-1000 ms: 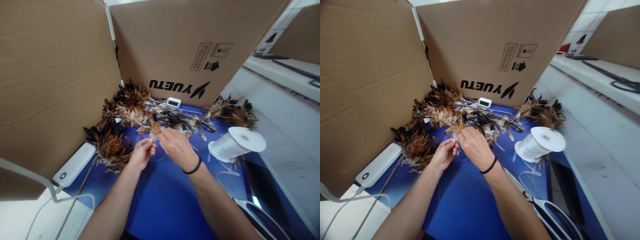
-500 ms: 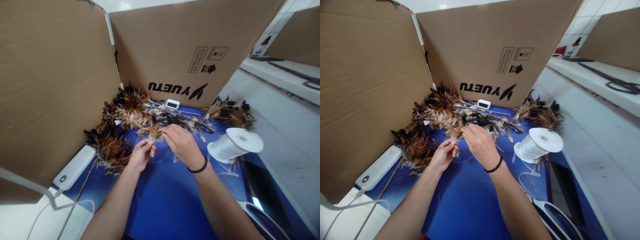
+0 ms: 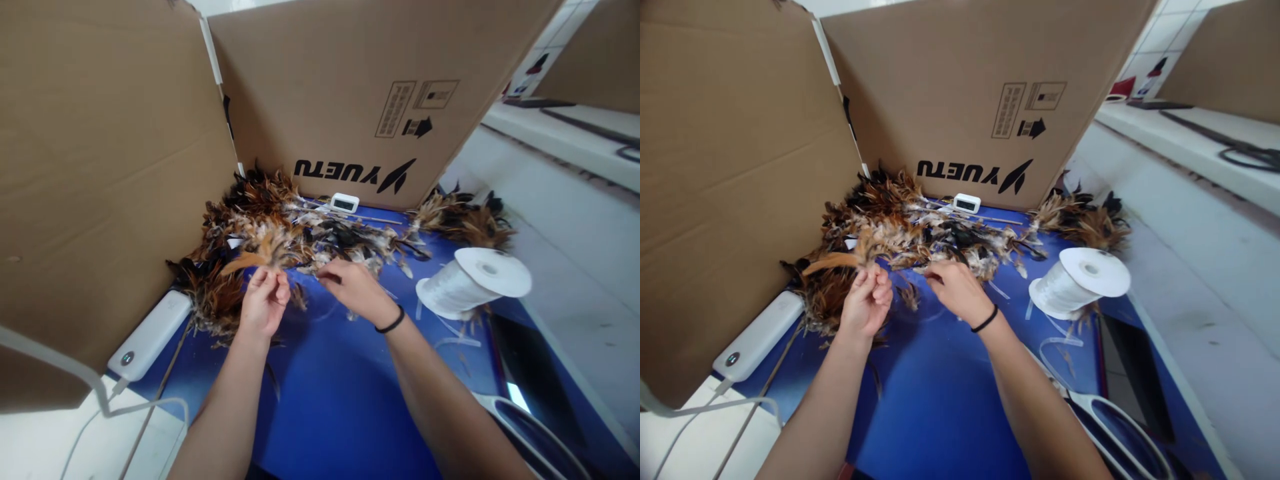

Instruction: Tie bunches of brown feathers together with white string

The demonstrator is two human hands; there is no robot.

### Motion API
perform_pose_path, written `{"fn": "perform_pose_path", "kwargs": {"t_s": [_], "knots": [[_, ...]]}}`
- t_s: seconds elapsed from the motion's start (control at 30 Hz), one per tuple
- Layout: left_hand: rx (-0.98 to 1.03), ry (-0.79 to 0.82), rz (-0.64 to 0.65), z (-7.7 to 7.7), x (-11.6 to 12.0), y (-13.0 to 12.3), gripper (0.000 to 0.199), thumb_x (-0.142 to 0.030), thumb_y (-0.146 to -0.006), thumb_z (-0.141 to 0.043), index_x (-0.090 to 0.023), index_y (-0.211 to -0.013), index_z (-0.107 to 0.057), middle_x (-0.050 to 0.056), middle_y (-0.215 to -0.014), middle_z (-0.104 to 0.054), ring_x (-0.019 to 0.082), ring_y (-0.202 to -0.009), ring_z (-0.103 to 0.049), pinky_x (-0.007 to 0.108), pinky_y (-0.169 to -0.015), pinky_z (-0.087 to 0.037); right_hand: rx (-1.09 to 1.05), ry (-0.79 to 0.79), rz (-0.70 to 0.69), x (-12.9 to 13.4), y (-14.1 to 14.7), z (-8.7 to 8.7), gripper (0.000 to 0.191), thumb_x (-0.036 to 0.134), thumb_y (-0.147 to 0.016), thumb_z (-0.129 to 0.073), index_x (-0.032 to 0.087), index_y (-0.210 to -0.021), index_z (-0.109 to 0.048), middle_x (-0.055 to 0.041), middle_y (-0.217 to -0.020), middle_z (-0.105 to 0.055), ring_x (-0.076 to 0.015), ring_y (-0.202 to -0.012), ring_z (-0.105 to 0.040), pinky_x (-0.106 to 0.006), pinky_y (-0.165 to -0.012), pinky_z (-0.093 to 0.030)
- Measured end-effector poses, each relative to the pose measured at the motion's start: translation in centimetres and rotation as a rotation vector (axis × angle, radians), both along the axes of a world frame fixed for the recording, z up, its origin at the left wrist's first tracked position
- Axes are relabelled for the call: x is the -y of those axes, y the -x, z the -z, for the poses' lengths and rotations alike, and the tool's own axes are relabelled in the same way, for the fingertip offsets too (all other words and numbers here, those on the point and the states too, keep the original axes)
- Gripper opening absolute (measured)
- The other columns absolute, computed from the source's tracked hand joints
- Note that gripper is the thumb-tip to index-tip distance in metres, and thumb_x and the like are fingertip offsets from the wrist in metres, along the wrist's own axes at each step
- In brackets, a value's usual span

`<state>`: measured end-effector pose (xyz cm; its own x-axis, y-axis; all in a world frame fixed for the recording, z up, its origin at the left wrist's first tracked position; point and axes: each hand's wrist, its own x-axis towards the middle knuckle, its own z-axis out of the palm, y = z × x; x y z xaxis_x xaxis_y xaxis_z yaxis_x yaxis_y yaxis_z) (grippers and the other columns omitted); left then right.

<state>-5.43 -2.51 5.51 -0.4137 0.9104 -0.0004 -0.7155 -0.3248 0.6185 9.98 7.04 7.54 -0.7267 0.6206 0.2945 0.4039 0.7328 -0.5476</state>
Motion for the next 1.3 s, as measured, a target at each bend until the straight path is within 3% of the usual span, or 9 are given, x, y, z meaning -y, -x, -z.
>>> {"fn": "perform_pose_path", "kwargs": {"t_s": [0.1,0.23,0.43,0.63,0.83,1.03,1.17,1.3], "knots": [[0.068,-0.019,-0.051,-0.7,0.3,0.7,0.011,-0.013,-0.072,-0.067,-0.015,-0.070,-0.056,-0.003,-0.061,-0.055,0.001,-0.043,-0.042,0.010,-0.040,-0.035,0.191,0.022,-0.016,0.5,1.5,2.0,0.011,0.016,-0.079,-0.057,0.017,-0.084,-0.067,-0.0049,-0.085,-0.067,-0.0165,-0.082,-0.061,-0.025,-0.074,-0.043],[0.101,-0.060,-0.072,-1.0,0.7,1.2,0.006,-0.011,-0.077,-0.061,-0.014,-0.072,-0.058,-0.003,-0.062,-0.052,0.000,-0.043,-0.039,0.008,-0.039,-0.033,0.260,-0.029,0.120,1.2,3.3,4.5,0.015,0.028,-0.082,-0.058,0.016,-0.087,-0.065,-0.0082,-0.090,-0.065,-0.0195,-0.088,-0.059,-0.027,-0.078,-0.042],[0.141,-0.053,-0.085,-1.2,0.8,1.3,0.009,-0.011,-0.081,-0.057,-0.014,-0.073,-0.058,-0.003,-0.063,-0.051,-0.001,-0.043,-0.040,0.007,-0.039,-0.034,0.286,0.035,0.106,1.1,3.9,6.0,0.013,0.022,-0.079,-0.060,0.016,-0.090,-0.063,-0.0063,-0.091,-0.062,-0.0158,-0.081,-0.058,-0.025,-0.073,-0.042],[0.188,-0.063,-0.122,-1.2,0.7,1.8,0.012,-0.008,-0.084,-0.052,-0.013,-0.074,-0.058,-0.002,-0.063,-0.050,-0.001,-0.044,-0.040,0.007,-0.040,-0.035,0.223,0.054,0.060,1.3,3.8,6.0,0.013,0.012,-0.079,-0.049,0.016,-0.078,-0.061,-0.0062,-0.084,-0.062,-0.0158,-0.082,-0.058,-0.025,-0.075,-0.040],[0.220,-0.039,-0.182,-1.3,0.7,2.1,0.016,-0.008,-0.085,-0.048,-0.013,-0.073,-0.057,-0.003,-0.062,-0.049,-0.001,-0.043,-0.039,0.006,-0.038,-0.033,0.002,0.185,0.148,0.3,2.8,5.1,0.011,0.020,-0.079,-0.047,0.019,-0.074,-0.058,0.0020,-0.064,-0.059,-0.0123,-0.060,-0.055,-0.024,-0.062,-0.040],[0.186,0.003,-0.209,-0.9,0.5,1.8,0.010,-0.009,-0.081,-0.057,-0.014,-0.072,-0.057,-0.003,-0.063,-0.049,-0.001,-0.045,-0.039,0.007,-0.039,-0.033,-0.256,0.298,0.206,-1.1,1.6,4.0,0.007,0.025,-0.073,-0.056,0.018,-0.074,-0.058,0.0003,-0.069,-0.063,-0.0135,-0.065,-0.059,-0.027,-0.065,-0.044],[0.195,0.042,-0.200,-0.6,0.2,1.7,0.010,-0.010,-0.079,-0.060,-0.013,-0.071,-0.057,-0.003,-0.062,-0.050,-0.001,-0.044,-0.039,0.007,-0.039,-0.032,-0.418,0.452,0.231,-1.8,1.0,3.4,0.022,0.028,-0.066,-0.065,0.016,-0.084,-0.061,-0.0012,-0.070,-0.065,-0.0136,-0.064,-0.059,-0.028,-0.065,-0.047],[0.196,0.071,-0.149,-0.1,-0.1,1.4,0.007,-0.009,-0.077,-0.062,-0.013,-0.073,-0.057,-0.003,-0.062,-0.052,-0.001,-0.044,-0.041,0.007,-0.039,-0.033,-0.543,0.601,0.266,-1.8,0.8,2.4,0.032,0.031,-0.061,-0.070,0.014,-0.086,-0.064,-0.0006,-0.065,-0.062,-0.0108,-0.053,-0.052,-0.025,-0.050,-0.043]]}}
